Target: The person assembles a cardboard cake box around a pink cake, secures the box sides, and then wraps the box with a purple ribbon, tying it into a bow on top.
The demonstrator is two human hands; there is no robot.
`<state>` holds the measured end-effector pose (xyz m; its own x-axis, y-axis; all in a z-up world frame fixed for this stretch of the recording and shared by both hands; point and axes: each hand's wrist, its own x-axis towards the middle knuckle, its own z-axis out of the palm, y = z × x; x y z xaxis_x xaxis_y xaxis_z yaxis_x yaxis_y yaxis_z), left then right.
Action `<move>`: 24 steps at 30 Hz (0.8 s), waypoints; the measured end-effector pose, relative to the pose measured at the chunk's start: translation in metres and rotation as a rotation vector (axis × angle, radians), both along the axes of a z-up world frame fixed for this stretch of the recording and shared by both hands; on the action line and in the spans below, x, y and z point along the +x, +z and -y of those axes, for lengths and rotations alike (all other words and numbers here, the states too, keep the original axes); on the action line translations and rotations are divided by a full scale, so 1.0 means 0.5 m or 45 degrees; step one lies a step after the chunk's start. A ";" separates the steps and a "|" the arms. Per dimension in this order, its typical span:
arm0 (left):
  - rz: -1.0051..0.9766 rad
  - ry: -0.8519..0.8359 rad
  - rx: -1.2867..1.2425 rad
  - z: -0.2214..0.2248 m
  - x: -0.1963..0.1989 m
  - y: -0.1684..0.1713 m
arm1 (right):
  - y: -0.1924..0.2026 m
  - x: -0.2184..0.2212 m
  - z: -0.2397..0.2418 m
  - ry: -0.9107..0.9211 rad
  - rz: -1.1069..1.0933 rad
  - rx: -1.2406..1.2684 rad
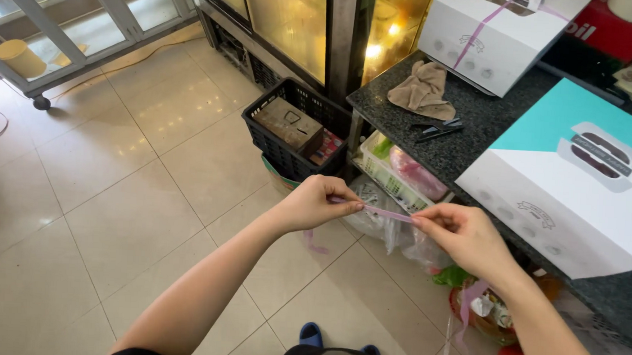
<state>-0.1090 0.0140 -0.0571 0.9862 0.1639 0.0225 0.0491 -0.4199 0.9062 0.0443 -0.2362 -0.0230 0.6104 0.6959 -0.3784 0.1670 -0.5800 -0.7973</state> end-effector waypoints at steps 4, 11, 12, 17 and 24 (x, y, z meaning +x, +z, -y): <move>-0.017 -0.034 0.073 -0.038 0.019 -0.016 | -0.074 0.024 0.040 -0.120 0.111 0.064; -0.075 -0.161 0.033 -0.051 0.144 -0.191 | -0.213 0.102 0.179 -0.382 0.074 -0.156; -0.136 -0.138 0.047 -0.043 0.166 -0.209 | -0.264 0.125 0.218 -0.386 0.078 -0.088; -0.264 -0.156 0.014 0.028 0.315 -0.368 | -0.412 0.197 0.375 -0.507 0.001 -0.039; -0.311 -0.048 0.274 0.132 0.516 -0.532 | -0.505 0.301 0.542 -0.826 -0.243 -0.002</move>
<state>0.1491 -0.0519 -0.3231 0.9720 0.1441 -0.1855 0.2348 -0.6063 0.7598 0.1948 -0.5074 -0.2752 0.8268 0.2101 -0.5217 -0.3593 -0.5162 -0.7774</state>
